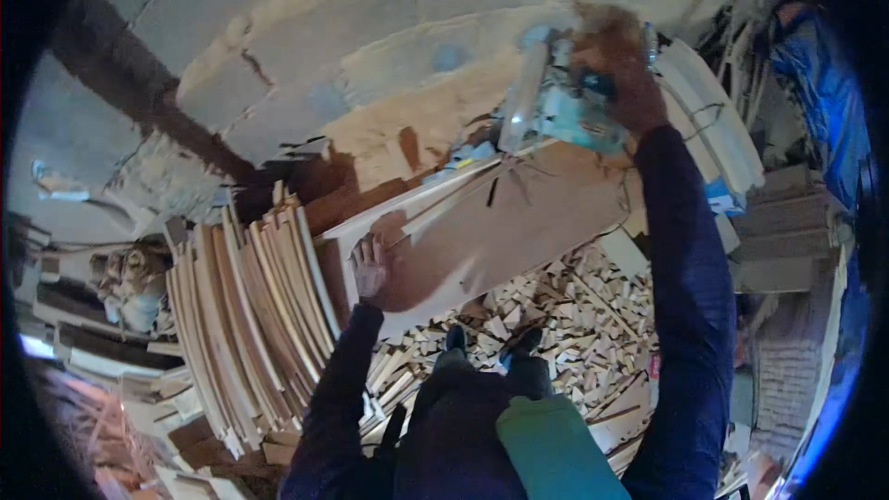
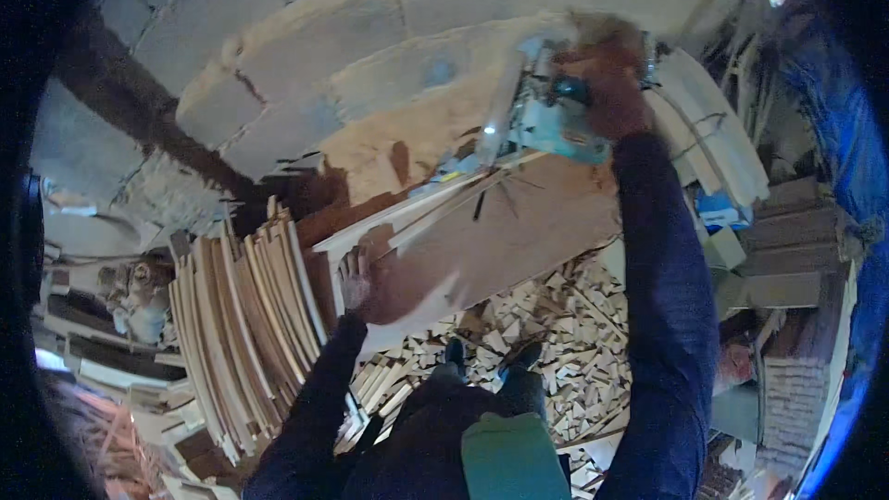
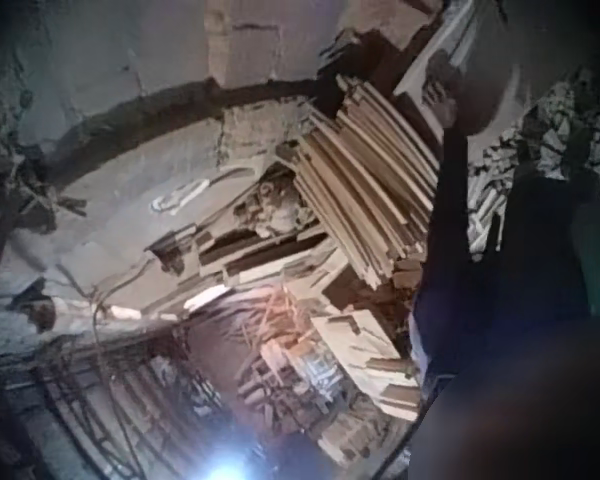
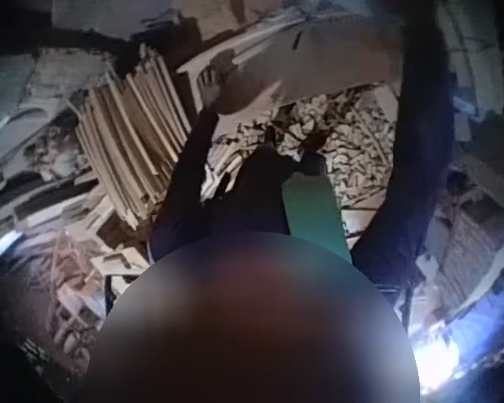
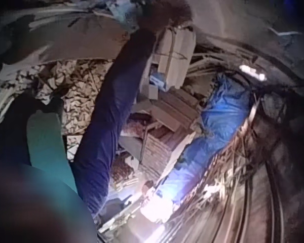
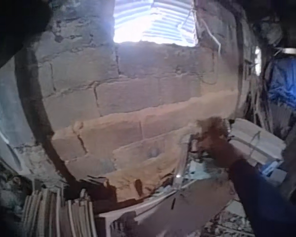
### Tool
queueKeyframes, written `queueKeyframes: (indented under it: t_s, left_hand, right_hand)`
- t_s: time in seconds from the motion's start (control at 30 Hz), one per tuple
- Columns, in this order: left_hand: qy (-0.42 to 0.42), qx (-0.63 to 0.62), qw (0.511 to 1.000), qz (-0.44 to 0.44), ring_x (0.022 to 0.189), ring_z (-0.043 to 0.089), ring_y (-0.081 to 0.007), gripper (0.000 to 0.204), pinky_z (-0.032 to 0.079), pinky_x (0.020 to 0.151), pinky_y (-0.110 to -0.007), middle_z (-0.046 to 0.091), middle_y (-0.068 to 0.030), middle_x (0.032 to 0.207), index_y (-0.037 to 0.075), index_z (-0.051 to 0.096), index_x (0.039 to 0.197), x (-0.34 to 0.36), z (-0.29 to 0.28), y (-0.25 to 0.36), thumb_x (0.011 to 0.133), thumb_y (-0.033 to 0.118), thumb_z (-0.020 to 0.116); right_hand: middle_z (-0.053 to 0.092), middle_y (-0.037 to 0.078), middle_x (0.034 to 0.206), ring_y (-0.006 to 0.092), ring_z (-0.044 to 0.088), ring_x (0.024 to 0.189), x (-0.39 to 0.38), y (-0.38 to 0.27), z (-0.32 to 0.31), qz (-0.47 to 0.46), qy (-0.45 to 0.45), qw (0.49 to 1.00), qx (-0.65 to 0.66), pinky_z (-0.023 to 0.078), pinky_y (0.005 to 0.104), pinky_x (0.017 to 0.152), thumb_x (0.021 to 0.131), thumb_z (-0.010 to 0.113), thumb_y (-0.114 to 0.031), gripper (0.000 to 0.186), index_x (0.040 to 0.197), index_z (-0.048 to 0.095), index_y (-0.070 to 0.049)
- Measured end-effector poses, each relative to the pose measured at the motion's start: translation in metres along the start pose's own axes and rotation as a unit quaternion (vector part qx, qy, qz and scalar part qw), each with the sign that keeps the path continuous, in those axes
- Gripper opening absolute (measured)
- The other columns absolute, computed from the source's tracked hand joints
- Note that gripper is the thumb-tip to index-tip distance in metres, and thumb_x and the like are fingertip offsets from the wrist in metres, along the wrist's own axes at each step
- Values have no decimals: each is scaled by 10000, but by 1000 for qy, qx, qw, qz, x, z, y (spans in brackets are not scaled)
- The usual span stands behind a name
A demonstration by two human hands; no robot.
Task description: Cutting thin wooden strips using a circular saw and sorting them.
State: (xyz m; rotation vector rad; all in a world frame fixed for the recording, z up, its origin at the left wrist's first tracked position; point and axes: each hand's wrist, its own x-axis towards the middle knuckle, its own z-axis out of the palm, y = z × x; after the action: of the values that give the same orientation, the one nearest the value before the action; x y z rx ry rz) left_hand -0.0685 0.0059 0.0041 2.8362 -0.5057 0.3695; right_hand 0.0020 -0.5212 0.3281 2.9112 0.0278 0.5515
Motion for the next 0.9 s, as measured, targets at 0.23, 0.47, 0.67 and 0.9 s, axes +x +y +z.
queueKeyframes:
  t_s: [0.23,0.47,0.67,0.9]
  left_hand:
    - [-109,42,991,68,1156,481,-418,493,422,943,-530,491,-259,1285,-5,522,1302,33,-15,34,912,291,578]
    - [-60,-15,997,38,1012,551,-388,388,507,814,-500,515,-219,1111,-25,538,1214,-14,-13,80,908,206,601]
    - [-69,-113,985,-106,816,613,-464,291,531,613,-545,536,-261,1091,31,528,1176,-64,-1,180,950,212,562]
    - [-64,-297,931,-203,854,610,-503,304,488,740,-595,636,-272,901,61,545,1101,-81,33,359,1039,305,374]
  right_hand:
    - [675,192,965,411,635,1014,5,6,9,17,45,997,67,505,501,910,674,674,-102,347,1017,642,-53]
    - [667,190,906,396,647,952,0,16,15,-82,167,982,34,525,495,818,641,680,-131,290,924,658,-72]
    - [656,181,1025,395,638,1018,-5,8,-10,-23,19,996,85,526,485,848,659,734,-150,497,1131,602,-70]
    - [571,175,1194,379,582,1098,-82,27,-44,-99,296,884,349,457,457,970,838,660,-9,382,1209,573,-24]
